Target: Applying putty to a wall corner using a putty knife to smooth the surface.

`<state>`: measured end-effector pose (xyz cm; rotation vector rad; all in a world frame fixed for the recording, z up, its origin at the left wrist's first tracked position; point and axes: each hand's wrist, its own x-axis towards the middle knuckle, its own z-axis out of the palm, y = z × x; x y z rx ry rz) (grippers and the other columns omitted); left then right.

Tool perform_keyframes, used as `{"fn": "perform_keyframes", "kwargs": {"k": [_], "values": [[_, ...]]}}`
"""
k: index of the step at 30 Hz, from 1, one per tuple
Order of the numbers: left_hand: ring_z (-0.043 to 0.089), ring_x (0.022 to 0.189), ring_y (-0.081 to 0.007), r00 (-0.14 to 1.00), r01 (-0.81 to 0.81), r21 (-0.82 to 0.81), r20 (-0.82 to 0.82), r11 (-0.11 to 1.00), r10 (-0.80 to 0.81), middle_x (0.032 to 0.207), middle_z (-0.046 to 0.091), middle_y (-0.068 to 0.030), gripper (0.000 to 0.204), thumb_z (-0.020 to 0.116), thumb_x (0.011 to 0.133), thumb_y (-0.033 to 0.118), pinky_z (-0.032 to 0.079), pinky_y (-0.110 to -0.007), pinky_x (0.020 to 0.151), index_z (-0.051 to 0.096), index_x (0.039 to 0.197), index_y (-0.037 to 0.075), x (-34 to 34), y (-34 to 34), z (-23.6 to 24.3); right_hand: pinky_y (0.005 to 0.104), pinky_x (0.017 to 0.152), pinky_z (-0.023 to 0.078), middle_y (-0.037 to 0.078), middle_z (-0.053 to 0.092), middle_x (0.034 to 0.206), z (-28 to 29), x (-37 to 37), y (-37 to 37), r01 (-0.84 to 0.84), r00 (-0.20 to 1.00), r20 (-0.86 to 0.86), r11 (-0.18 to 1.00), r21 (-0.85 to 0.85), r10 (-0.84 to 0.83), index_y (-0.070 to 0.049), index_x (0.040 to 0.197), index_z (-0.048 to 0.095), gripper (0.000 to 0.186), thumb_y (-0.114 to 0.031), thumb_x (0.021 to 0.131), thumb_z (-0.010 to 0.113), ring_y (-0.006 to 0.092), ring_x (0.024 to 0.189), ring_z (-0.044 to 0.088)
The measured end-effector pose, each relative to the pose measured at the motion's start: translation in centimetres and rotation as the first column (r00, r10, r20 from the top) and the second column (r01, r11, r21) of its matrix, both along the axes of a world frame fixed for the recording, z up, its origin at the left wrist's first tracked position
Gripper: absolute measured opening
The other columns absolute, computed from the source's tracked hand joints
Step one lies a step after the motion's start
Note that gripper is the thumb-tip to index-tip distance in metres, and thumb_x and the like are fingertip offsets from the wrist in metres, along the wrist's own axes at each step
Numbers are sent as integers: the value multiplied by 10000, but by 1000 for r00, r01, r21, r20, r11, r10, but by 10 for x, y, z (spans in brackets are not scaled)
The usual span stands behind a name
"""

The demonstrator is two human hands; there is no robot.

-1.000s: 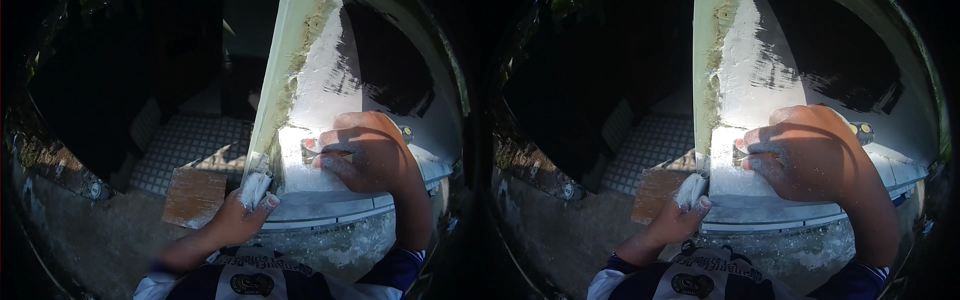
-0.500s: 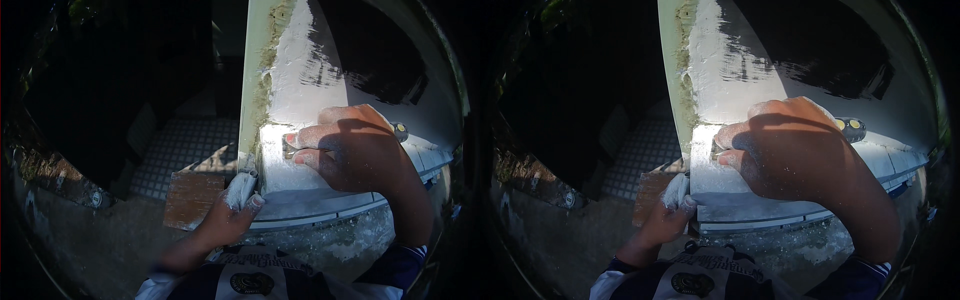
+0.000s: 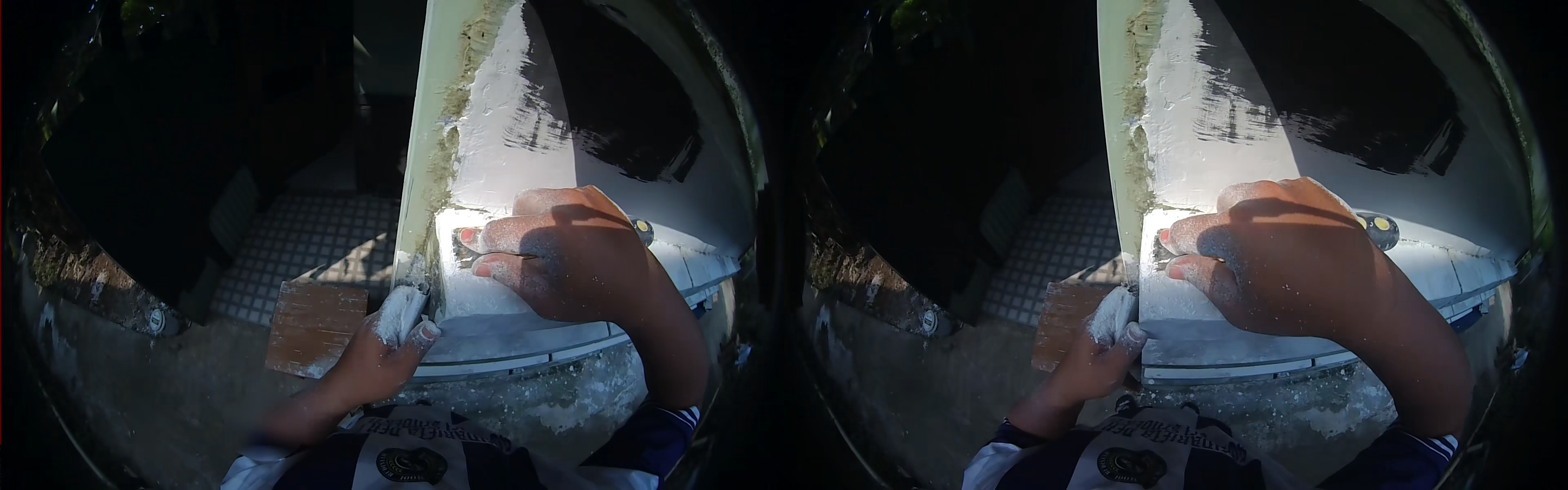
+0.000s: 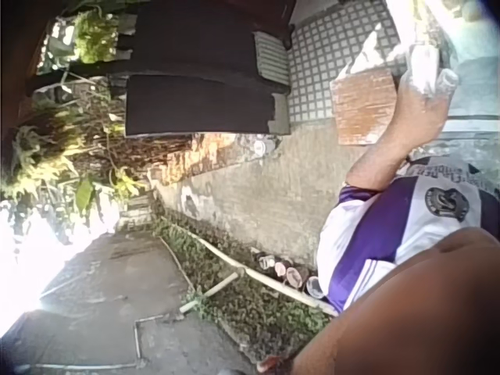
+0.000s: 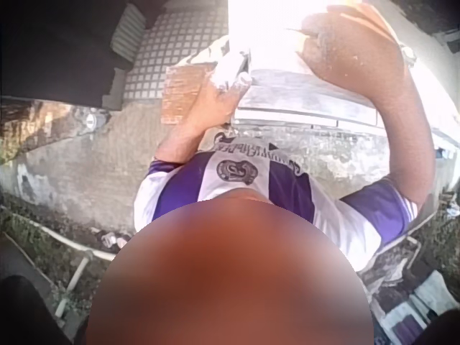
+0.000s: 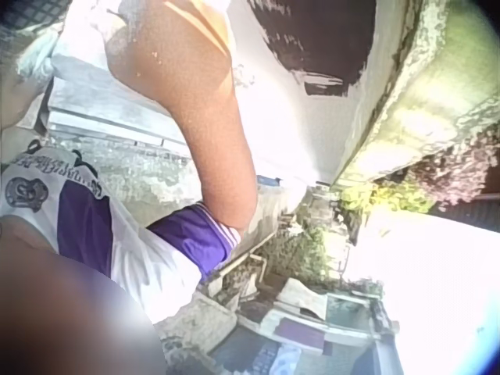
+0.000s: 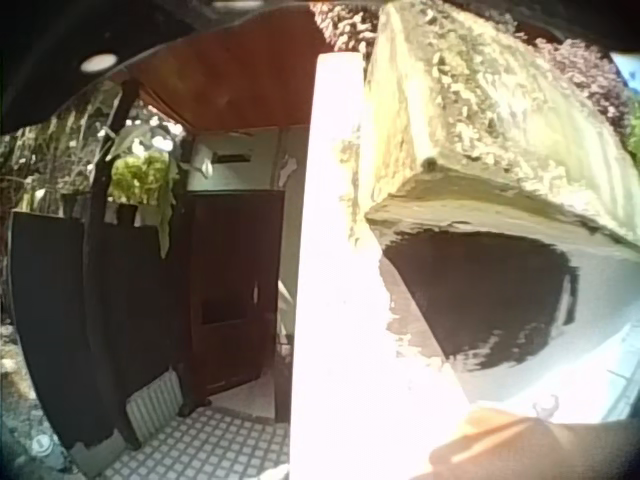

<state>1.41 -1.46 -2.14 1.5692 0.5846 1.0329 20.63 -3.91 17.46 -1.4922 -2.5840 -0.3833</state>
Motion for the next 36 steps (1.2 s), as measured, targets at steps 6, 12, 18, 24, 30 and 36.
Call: {"fn": "perform_keyframes", "kwargs": {"k": [6,12,18,24,30,36], "values": [[579,1007,-216,998,24,-48,-48,999,-27,1079,597,-193,435,568,936,187,467,-345,847,447,1259,-78,-4,-4,15,356,536,473,101,628,669,-2,29,-1,-72,988,-140,996,-56,64,-93,909,728,256,-325,818,672,230,567,601],[588,955,-199,998,60,-36,-10,998,-61,1035,606,-184,396,559,939,189,477,-338,814,471,1227,-69,-4,-2,16,327,486,429,91,583,645,-9,-16,0,-39,998,-38,998,45,40,-90,816,721,152,-211,733,760,231,544,566],[486,1162,-210,984,103,-73,-137,992,-112,1254,507,-178,502,516,964,208,414,-336,959,346,1336,-84,-9,-1,16,335,483,420,95,592,643,8,9,-11,-123,980,-166,989,-82,108,-100,859,734,179,-229,734,748,231,524,570],[577,1075,-265,995,36,-15,-96,999,-37,1130,585,-241,459,567,936,212,460,-375,897,444,1265,-84,-6,-2,16,327,540,455,100,613,658,-4,6,-10,-72,981,-177,997,20,74,-97,815,724,125,-197,743,744,219,546,585],[534,1158,-287,992,68,-23,-109,997,-70,1214,545,-264,524,570,937,230,432,-376,954,400,1302,-105,-8,1,15,326,603,473,103,625,716,-4,3,-21,113,983,-138,993,-41,-117,-84,879,726,159,-186,757,735,219,675,614],[541,1149,-291,984,96,-6,-148,995,-96,1213,547,-264,538,574,934,229,438,-375,947,389,1310,-107,-9,2,19,373,627,498,127,634,715,6,19,-64,481,870,-64,871,-102,-488,-91,991,717,210,-204,818,678,272,667,636]]}}
